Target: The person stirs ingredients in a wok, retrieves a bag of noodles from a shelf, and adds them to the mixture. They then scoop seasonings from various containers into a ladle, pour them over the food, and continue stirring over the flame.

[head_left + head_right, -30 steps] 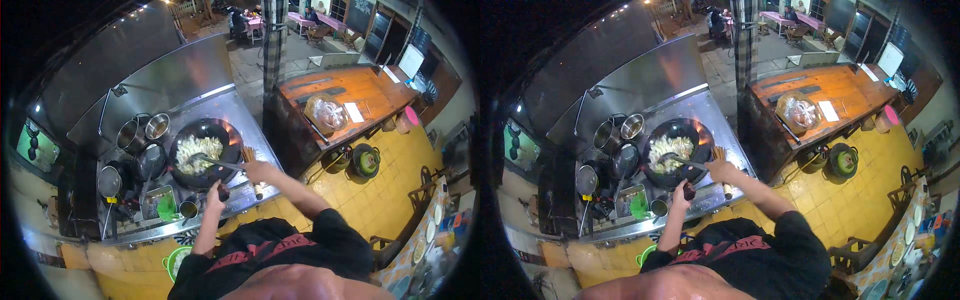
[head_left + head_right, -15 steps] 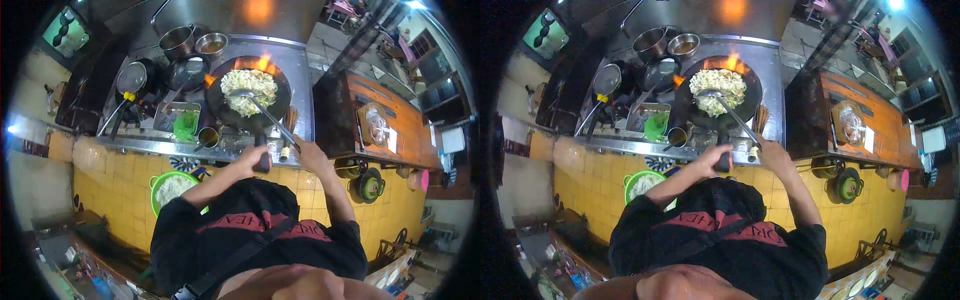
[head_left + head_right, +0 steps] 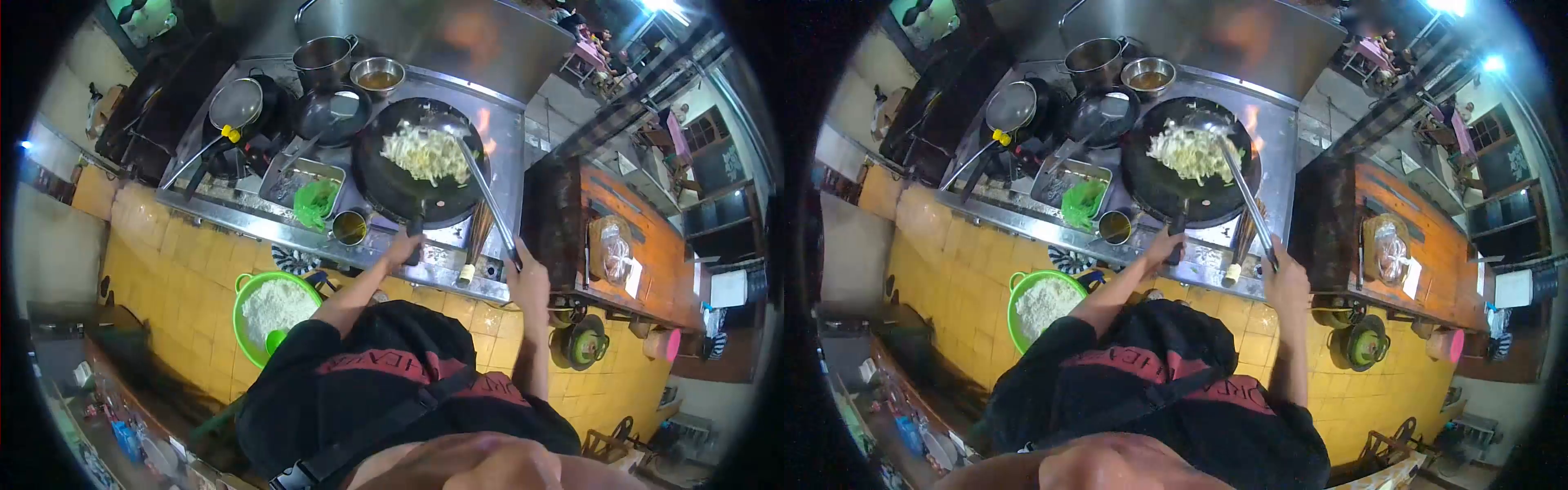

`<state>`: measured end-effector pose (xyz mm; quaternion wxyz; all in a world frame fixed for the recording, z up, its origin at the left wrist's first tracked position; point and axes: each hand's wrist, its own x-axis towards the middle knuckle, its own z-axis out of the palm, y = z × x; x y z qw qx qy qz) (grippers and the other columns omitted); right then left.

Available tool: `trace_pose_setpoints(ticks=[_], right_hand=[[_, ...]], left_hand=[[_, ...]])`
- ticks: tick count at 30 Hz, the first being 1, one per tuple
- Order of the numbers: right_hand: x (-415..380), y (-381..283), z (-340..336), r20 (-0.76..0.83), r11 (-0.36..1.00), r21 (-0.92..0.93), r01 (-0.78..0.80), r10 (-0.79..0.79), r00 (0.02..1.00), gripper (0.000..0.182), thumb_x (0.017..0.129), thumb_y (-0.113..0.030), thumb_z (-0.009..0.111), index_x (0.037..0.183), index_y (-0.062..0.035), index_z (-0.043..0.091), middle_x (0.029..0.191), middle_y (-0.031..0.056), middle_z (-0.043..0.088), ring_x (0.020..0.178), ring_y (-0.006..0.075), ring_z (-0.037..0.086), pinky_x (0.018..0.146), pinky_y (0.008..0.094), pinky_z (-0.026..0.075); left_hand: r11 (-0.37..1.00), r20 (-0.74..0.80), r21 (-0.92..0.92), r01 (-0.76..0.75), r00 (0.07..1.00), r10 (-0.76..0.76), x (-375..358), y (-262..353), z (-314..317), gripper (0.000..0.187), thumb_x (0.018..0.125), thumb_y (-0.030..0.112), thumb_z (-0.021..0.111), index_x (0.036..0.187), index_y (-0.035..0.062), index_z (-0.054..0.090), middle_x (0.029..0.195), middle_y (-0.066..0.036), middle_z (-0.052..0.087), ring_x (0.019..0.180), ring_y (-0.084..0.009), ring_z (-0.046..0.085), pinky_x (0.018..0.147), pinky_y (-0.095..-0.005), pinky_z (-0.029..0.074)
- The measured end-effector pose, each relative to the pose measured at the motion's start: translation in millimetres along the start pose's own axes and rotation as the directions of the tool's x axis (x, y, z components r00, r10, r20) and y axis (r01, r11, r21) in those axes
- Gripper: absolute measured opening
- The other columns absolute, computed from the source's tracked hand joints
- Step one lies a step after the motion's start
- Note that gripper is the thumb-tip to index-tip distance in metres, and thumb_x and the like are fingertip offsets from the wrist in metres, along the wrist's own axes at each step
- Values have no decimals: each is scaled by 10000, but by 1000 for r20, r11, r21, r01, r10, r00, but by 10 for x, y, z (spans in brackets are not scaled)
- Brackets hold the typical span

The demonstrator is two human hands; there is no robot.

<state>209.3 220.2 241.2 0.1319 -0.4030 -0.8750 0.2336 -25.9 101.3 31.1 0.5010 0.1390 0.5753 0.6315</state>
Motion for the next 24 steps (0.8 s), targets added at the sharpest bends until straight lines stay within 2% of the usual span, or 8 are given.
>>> trace_pose_setpoints(ticks=[4, 9, 14, 16, 18, 20, 23, 24], right_hand=[[579, 324, 1533, 53, 949, -313, -37, 56, 997, 571, 879, -230, 460, 1418, -170, 282, 977, 240, 603, 848, 420, 624, 730, 523, 495], [677, -52, 843, 251, 965, -261, -31, 99, 963, 544, 887, -225, 460, 1392, -92, 308, 947, 300, 612, 834, 445, 623, 737, 522, 494], [437, 120, 1284, 126, 965, -201, -171, 198, 972, 458, 909, -250, 416, 1305, -23, 384, 860, 322, 603, 787, 432, 626, 711, 508, 498], [456, -87, 1476, 285, 895, 268, -356, 279, 917, 357, 920, -259, 419, 1166, -1, 444, 709, 239, 598, 572, 358, 603, 547, 465, 491], [670, 161, 1510, 560, 445, 685, -577, 185, 807, 162, 909, -222, 484, 872, -64, 491, 564, 74, 477, 358, 167, 421, 361, 321, 339], [818, 288, 1159, 498, 821, 460, -338, 76, 864, 192, 891, -216, 522, 996, -56, 536, 645, 139, 558, 442, 273, 521, 437, 365, 429], [561, 358, 848, 187, 962, 24, 273, -273, 944, 438, 869, -216, 565, 1258, -56, 444, 767, 233, 630, 714, 386, 645, 622, 496, 495], [528, 253, 745, 178, 962, 25, 273, -273, 945, 438, 869, -216, 565, 1258, -56, 444, 767, 233, 630, 714, 386, 645, 622, 496, 495]], left_hand=[[998, -38, -65, 22, 999, -25, 291, -11, -72, 133, 829, 135, 619, 878, 40, 540, 640, -42, 552, 499, -150, 545, 466, -290, 459], [992, -6, -105, 74, 997, -75, 256, 45, -84, 157, 832, 122, 627, 922, 43, 527, 650, -43, 554, 505, -150, 548, 458, -295, 462], [988, -7, -87, 127, 992, -128, 244, 88, -96, 236, 838, 135, 650, 960, 75, 457, 631, -56, 540, 506, -160, 552, 443, -308, 469], [993, 6, -70, 98, 995, -98, 313, 5, -120, 215, 837, 131, 646, 945, 79, 468, 628, -53, 540, 503, -158, 546, 440, -303, 463], [987, 54, -77, 139, 989, -135, 282, 58, -126, 197, 842, 124, 637, 932, 81, 468, 632, -49, 540, 506, -158, 549, 444, -311, 471], [987, 87, -104, 123, 990, -114, 293, 49, -141, 203, 837, 104, 636, 939, 71, 464, 651, -63, 546, 513, -171, 559, 457, -327, 489], [983, 69, -135, 124, 991, -116, 363, -36, -197, 232, 823, 57, 628, 985, 30, 464, 710, -103, 570, 552, -192, 590, 482, -357, 520], [984, 72, -129, 120, 991, -112, 430, -79, -242, 232, 823, 57, 628, 985, 30, 464, 710, -103, 570, 552, -192, 590, 482, -357, 520]])
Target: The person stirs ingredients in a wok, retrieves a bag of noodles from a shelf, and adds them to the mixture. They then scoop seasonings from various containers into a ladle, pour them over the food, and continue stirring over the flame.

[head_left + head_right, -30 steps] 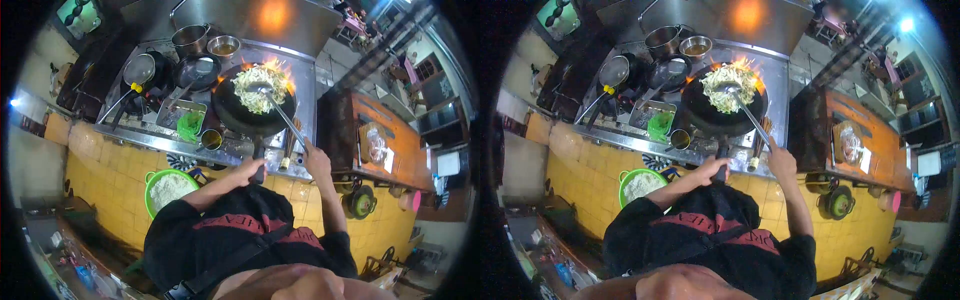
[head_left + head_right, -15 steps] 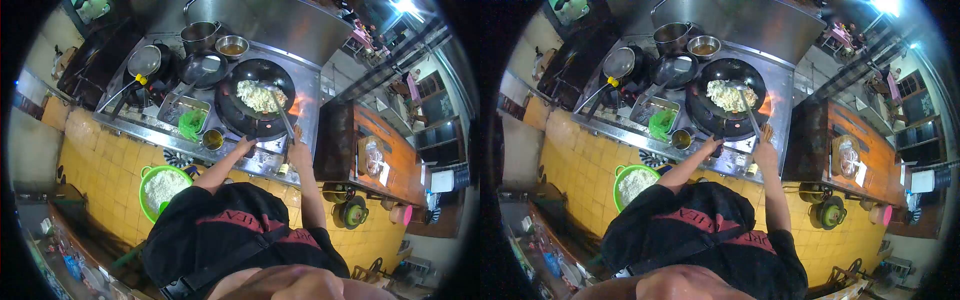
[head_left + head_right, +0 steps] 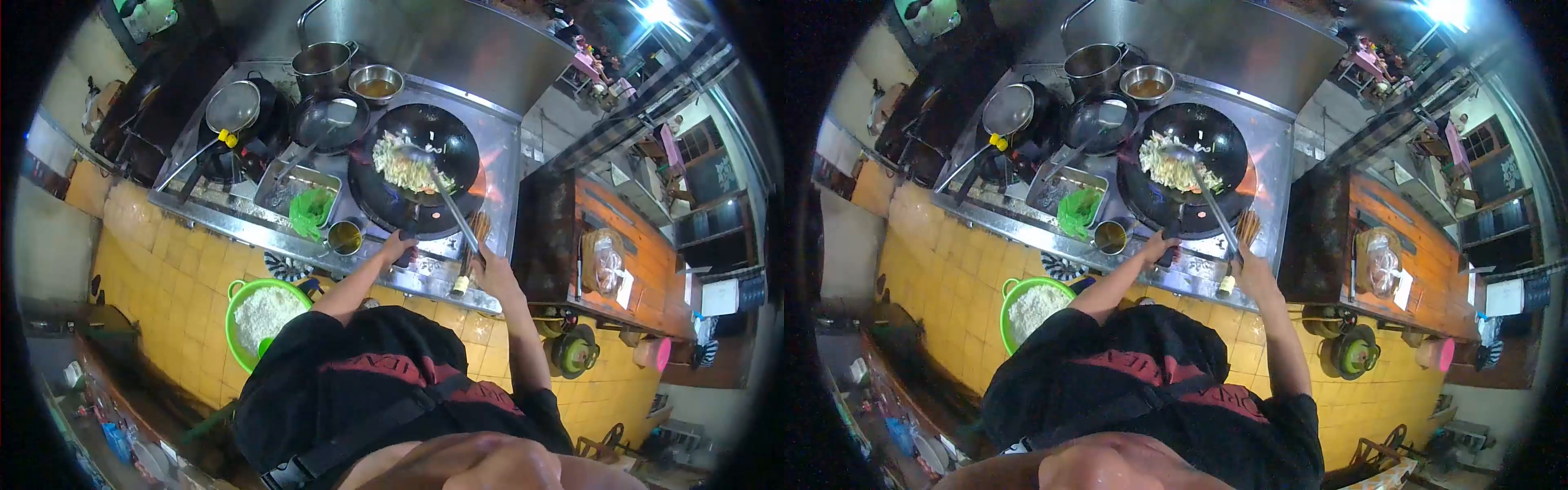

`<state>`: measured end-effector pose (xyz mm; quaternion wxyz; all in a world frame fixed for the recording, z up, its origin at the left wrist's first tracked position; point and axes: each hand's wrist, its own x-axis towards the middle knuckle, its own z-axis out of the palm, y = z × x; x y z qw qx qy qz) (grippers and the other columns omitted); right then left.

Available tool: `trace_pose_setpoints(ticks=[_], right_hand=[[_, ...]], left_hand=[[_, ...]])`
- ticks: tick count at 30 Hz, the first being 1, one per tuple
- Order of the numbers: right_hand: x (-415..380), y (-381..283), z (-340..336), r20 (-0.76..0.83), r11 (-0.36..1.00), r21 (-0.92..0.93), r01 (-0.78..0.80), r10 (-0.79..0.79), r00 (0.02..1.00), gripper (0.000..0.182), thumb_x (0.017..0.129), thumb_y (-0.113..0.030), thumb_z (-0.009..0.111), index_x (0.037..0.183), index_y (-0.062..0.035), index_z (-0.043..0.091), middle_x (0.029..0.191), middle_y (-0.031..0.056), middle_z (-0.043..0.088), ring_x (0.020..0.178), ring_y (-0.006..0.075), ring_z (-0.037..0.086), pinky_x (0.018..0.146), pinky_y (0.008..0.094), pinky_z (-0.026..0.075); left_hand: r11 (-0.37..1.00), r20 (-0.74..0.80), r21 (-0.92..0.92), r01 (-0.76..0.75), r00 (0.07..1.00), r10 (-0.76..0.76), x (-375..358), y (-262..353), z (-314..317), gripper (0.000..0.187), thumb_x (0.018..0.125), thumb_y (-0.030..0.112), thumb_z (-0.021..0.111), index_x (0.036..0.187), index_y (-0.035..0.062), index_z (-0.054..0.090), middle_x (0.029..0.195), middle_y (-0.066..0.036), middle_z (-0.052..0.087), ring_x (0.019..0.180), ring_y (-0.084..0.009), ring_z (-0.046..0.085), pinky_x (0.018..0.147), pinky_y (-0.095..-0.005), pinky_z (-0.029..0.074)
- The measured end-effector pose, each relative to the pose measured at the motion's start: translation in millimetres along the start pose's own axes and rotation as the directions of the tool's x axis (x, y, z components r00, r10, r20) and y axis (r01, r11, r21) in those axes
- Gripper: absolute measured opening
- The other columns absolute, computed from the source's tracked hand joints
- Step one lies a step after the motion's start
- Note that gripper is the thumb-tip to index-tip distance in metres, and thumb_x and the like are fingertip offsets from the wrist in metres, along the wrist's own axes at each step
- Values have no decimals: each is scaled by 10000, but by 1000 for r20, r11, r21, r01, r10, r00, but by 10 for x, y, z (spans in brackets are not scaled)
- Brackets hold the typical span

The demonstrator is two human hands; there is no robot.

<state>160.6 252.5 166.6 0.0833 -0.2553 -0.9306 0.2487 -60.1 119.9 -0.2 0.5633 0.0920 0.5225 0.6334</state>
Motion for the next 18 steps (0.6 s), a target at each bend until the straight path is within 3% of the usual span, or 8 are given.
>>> trace_pose_setpoints(ticks=[2, 6, 8, 10, 12, 14, 16, 18], right_hand=[[-50, -224, -93, 217, 940, -186, -285, 322, 922, 505, 862, -266, 571, 1296, -55, 422, 877, 305, 620, 850, 464, 612, 749, 540, 476], [317, 139, 1011, 117, 923, -174, -344, 366, 923, 503, 866, -289, 530, 1323, -106, 428, 950, 297, 617, 921, 458, 596, 803, 522, 478], [161, 79, 429, 163, 956, -109, -272, 287, 944, 487, 841, -236, 548, 1305, -120, 458, 942, 282, 619, 910, 442, 600, 807, 509, 480], [0, -377, -520, 197, 971, -111, -213, 232, 953, 454, 808, -167, 563, 1259, -138, 515, 932, 241, 631, 893, 410, 610, 801, 482, 486], [-134, -404, -792, 185, 961, -227, -155, 199, 962, 474, 799, -154, 595, 1262, -114, 504, 896, 243, 627, 859, 405, 612, 763, 476, 485], [-159, -417, -813, 260, 989, -129, -76, 108, 960, 461, 804, -164, 611, 1245, -79, 507, 867, 249, 620, 829, 413, 606, 731, 477, 477], [-278, -498, -822, 288, 992, -62, -107, 120, 950, 454, 813, -172, 607, 1242, -69, 503, 854, 255, 615, 818, 419, 602, 716, 478, 473], [-366, -519, -814, 300, 991, -9, -132, 128, 945, 448, 822, -181, 603, 1240, -59, 498, 840, 260, 611, 807, 425, 598, 702, 478, 470]], left_hand=[[998, 106, -65, -17, 994, 24, 93, -89, -59, 215, 818, 46, 629, 973, -1, 489, 737, -114, 590, 567, -193, 599, 487, -357, 524], [993, 65, 44, 111, 991, -114, 64, 30, 8, 113, 835, 119, 629, 806, 29, 566, 693, -71, 596, 528, -155, 570, 471, -299, 494], [970, -109, -161, 182, 974, -201, 151, -22, 239, 135, 832, 132, 632, 750, 48, 564, 625, -44, 559, 490, -151, 541, 450, -293, 467], [965, -210, -243, 100, 966, -153, -447, 470, 863, 139, 839, 124, 621, 756, 52, 536, 635, -46, 536, 513, -151, 532, 472, -302, 470], [729, 194, -584, 359, 933, -304, -998, 1078, 1163, 147, 848, 121, 611, 768, 51, 510, 651, -53, 520, 547, -152, 528, 518, -299, 480], [687, 262, -570, 450, 892, -367, -1040, 1177, 1054, 160, 855, 123, 604, 774, 38, 494, 657, -57, 512, 568, -152, 525, 545, -291, 480], [821, 249, -405, 403, 912, -326, -707, 925, 651, 160, 857, 130, 606, 767, 45, 505, 667, -43, 524, 563, -142, 523, 535, -284, 473], [964, 25, -119, 237, 971, -236, -418, 422, 258, 140, 851, 146, 604, 772, 43, 552, 642, -40, 548, 525, -156, 524, 526, -296, 470]])
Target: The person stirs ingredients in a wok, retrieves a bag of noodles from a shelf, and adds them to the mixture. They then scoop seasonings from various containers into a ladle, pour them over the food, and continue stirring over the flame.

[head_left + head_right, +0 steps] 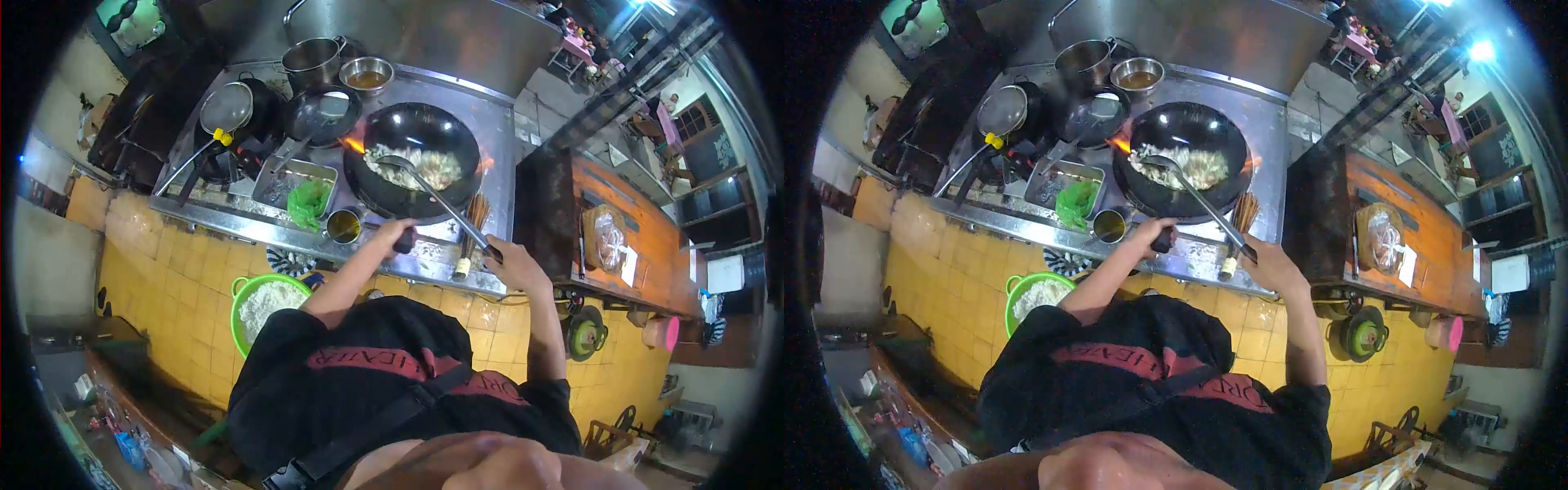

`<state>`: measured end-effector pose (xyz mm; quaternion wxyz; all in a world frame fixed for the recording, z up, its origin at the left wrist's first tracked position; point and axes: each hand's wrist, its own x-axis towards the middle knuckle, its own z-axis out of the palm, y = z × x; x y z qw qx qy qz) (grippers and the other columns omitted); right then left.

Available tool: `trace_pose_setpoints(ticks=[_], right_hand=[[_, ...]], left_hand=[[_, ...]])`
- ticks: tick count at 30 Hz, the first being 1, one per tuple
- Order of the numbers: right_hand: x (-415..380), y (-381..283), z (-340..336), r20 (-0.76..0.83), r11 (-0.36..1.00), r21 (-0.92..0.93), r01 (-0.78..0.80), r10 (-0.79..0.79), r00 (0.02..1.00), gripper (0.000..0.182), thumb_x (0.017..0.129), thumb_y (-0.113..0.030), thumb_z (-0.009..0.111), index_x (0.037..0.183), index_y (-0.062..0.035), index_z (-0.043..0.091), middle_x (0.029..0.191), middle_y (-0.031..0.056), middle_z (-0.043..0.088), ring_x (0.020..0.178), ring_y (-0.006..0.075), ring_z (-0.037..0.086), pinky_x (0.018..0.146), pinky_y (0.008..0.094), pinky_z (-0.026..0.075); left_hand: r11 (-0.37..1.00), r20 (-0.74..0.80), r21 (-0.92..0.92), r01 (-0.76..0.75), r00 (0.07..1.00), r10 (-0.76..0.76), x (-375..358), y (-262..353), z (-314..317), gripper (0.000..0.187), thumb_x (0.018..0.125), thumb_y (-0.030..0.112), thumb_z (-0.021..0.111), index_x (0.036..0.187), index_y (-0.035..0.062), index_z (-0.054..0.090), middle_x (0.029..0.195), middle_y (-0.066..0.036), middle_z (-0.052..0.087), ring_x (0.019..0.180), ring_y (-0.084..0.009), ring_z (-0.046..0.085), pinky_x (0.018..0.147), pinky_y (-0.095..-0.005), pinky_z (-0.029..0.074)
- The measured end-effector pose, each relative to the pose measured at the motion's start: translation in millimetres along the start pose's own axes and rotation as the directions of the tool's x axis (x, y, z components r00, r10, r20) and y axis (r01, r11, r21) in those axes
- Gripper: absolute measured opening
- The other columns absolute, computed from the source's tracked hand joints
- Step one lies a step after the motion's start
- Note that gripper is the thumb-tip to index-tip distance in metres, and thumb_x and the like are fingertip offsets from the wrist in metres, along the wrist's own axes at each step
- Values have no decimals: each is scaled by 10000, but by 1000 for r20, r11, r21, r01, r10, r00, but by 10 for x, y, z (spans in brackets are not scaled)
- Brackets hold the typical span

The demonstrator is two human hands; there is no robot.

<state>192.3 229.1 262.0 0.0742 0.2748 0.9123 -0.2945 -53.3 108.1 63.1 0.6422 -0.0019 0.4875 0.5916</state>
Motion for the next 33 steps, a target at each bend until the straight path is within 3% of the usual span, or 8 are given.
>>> trace_pose_setpoints(ticks=[2, 4, 7, 14, 17, 22, 28, 33], right_hand=[[-16, 53, 141, -64, 1000, -5, 20, -20, 998, 455, 836, -194, 590, 1253, -48, 483, 819, 270, 604, 805, 431, 600, 704, 477, 479], [76, 220, 412, -93, 981, -166, -101, 86, 992, 518, 831, -195, 563, 1324, -97, 438, 907, 281, 619, 887, 419, 607, 796, 482, 489], [54, 93, 375, -155, 999, -21, -29, 26, 988, 452, 826, -169, 573, 1250, -42, 483, 812, 273, 615, 803, 435, 607, 725, 497, 501], [247, 367, 794, -274, 911, -313, -268, 183, 944, 477, 821, -171, 559, 1284, -101, 468, 832, 216, 636, 793, 400, 635, 696, 492, 516], [-70, 177, 360, -348, 947, -196, -254, 175, 921, 489, 823, -179, 569, 1303, -188, 475, 854, 211, 635, 788, 394, 633, 690, 485, 507], [-237, -16, 345, -382, 961, -79, -264, 215, 899, 482, 834, -215, 599, 1300, -172, 485, 920, 190, 633, 810, 381, 625, 683, 467, 503], [1109, 670, 1504, -424, 939, -156, -307, 217, 879, 451, 898, -217, 473, 1334, -117, 425, 877, 233, 623, 777, 423, 626, 685, 490, 505], [760, 327, 668, -338, 964, -124, -235, 182, 924, 535, 906, -251, 446, 1376, -32, 312, 800, 282, 625, 814, 430, 631, 697, 493, 509]], left_hand=[[990, -76, 100, -101, 991, 109, -387, -241, 323, 174, 850, 179, 605, 771, 29, 569, 621, -61, 560, 518, -177, 545, 523, -306, 472], [994, -1, 96, -51, 999, 51, -836, -293, 718, 162, 829, 187, 609, 778, 36, 582, 627, -66, 574, 542, -179, 573, 524, -305, 475], [989, 42, 111, 98, 994, -104, -934, -68, 786, 137, 820, 171, 612, 776, 42, 593, 626, -67, 575, 547, -179, 586, 528, -308, 481], [969, 74, 166, -183, 982, 173, -722, -222, 400, 197, 862, 185, 597, 718, 54, 571, 630, -57, 579, 533, -159, 562, 519, -301, 467], [997, 47, 10, 74, 996, -74, -1082, -296, 645, 119, 842, 147, 603, 838, 51, 531, 638, -78, 561, 502, -162, 538, 450, -314, 468], [906, 43, 243, -347, 937, 348, 92, -377, -63, 180, 841, 161, 624, 848, 41, 490, 641, -60, 541, 510, -158, 547, 452, -314, 472], [959, -32, 128, -254, 965, 260, 316, -250, -108, 219, 829, 124, 639, 924, 79, 446, 658, -50, 525, 506, -156, 542, 436, -317, 473], [970, -17, 126, -206, 978, 210, 371, -257, -176, 237, 834, 134, 645, 928, 87, 431, 655, -48, 521, 507, -147, 539, 429, -310, 464]])
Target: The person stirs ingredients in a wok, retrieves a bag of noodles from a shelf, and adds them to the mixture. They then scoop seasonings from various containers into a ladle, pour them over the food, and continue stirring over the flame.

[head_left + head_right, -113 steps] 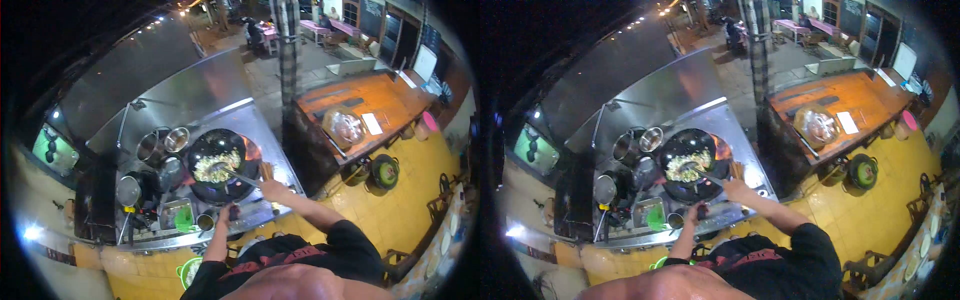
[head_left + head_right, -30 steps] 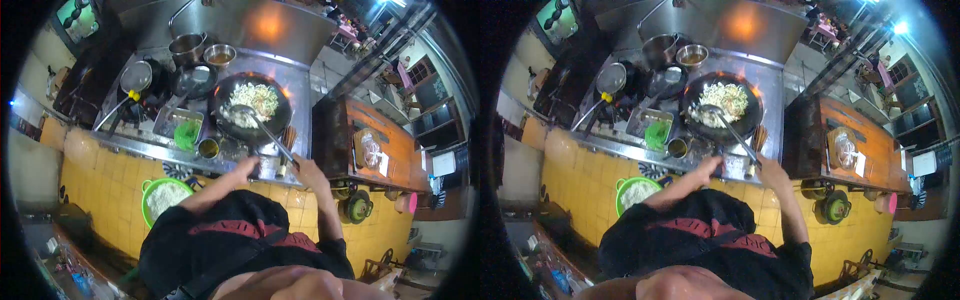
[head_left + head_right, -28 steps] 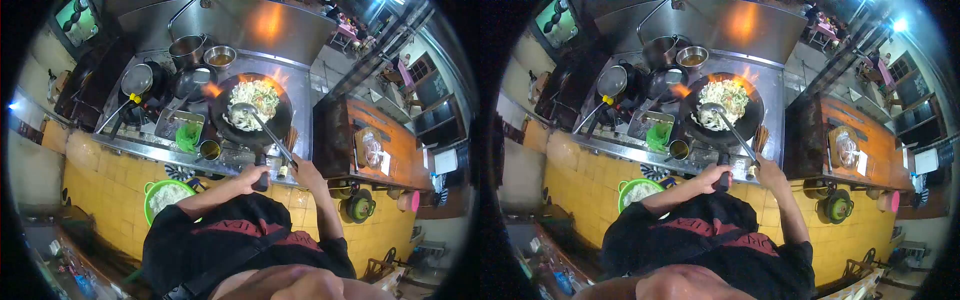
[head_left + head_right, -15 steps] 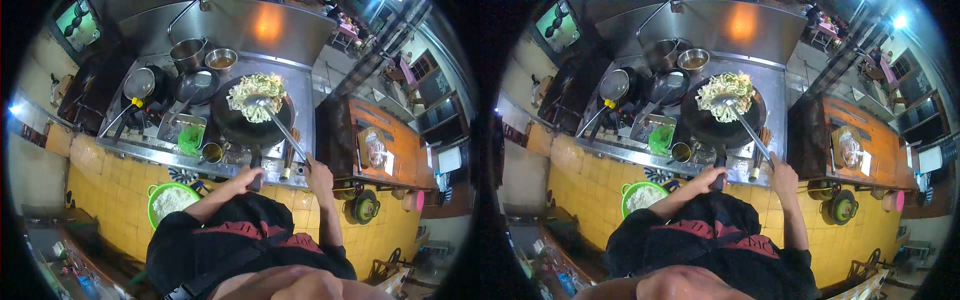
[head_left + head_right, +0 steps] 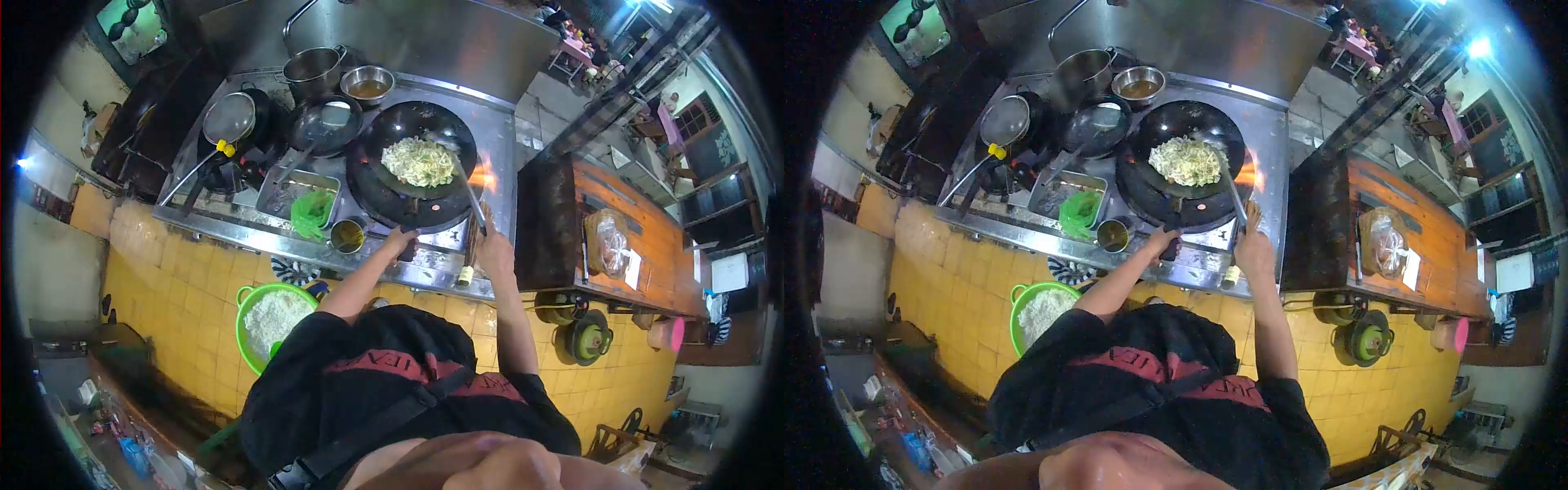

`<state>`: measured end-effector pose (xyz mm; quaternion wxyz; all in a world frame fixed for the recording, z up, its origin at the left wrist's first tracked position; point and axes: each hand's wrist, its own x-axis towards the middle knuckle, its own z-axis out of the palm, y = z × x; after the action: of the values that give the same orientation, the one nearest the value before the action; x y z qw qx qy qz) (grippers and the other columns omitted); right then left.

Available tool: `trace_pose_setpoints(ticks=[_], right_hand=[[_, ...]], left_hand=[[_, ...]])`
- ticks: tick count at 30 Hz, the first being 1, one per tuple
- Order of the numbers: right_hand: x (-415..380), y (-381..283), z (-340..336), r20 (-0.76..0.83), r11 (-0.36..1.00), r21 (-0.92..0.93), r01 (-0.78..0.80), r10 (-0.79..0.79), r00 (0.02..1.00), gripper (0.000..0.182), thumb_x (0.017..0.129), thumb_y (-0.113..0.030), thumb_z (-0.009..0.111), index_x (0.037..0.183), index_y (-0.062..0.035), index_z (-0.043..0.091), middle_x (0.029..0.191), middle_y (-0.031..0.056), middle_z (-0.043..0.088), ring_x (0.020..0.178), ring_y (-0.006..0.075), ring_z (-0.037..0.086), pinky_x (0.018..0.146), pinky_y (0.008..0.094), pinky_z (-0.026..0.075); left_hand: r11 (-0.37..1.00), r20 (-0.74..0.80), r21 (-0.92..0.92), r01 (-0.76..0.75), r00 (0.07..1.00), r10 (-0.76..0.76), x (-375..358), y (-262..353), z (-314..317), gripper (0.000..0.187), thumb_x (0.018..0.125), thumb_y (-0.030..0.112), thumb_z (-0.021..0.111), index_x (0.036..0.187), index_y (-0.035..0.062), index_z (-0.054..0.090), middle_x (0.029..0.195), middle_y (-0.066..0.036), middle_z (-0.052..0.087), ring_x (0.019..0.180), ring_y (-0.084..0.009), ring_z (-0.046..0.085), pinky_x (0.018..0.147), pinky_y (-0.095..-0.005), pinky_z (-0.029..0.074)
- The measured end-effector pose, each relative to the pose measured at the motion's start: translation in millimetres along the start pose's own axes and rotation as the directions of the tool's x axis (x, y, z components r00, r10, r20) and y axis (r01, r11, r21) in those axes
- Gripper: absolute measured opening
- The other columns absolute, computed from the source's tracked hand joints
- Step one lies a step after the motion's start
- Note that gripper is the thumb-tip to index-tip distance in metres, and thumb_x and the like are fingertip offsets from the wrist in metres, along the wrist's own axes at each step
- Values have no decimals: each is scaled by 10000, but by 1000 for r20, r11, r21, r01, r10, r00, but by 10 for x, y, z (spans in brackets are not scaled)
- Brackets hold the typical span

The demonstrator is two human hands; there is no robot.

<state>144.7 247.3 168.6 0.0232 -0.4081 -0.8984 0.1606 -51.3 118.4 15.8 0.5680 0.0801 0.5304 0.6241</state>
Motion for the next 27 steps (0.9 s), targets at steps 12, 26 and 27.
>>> trace_pose_setpoints(ticks=[12, 26, 27], right_hand=[[-114, 72, 158, 123, 833, 552, 35, -123, 985, 334, 878, -222, 573, 1127, -20, 477, 648, 205, 598, 560, 335, 621, 527, 426, 502], [-158, -19, -846, 260, 980, 122, 160, -187, 947, 433, 809, -192, 569, 1224, -78, 521, 962, 248, 620, 937, 399, 591, 810, 463, 476], [-223, 25, -924, 238, 981, 74, 177, -190, 952, 434, 808, -199, 582, 1223, -83, 527, 961, 248, 619, 927, 408, 589, 809, 460, 474]], left_hand=[[999, 69, -10, 32, 997, -32, 27, 52, -112, 167, 824, 123, 639, 905, 62, 507, 640, -52, 541, 492, -143, 544, 439, -296, 477], [888, 102, -417, 195, 981, -167, -863, 842, 904, 157, 845, 150, 617, 745, 49, 552, 626, -62, 554, 527, -160, 543, 508, -309, 471], [875, 209, -405, 266, 958, -195, -1055, 1015, 961, 143, 842, 128, 615, 756, 38, 544, 637, -67, 549, 534, -162, 543, 519, -317, 474]])
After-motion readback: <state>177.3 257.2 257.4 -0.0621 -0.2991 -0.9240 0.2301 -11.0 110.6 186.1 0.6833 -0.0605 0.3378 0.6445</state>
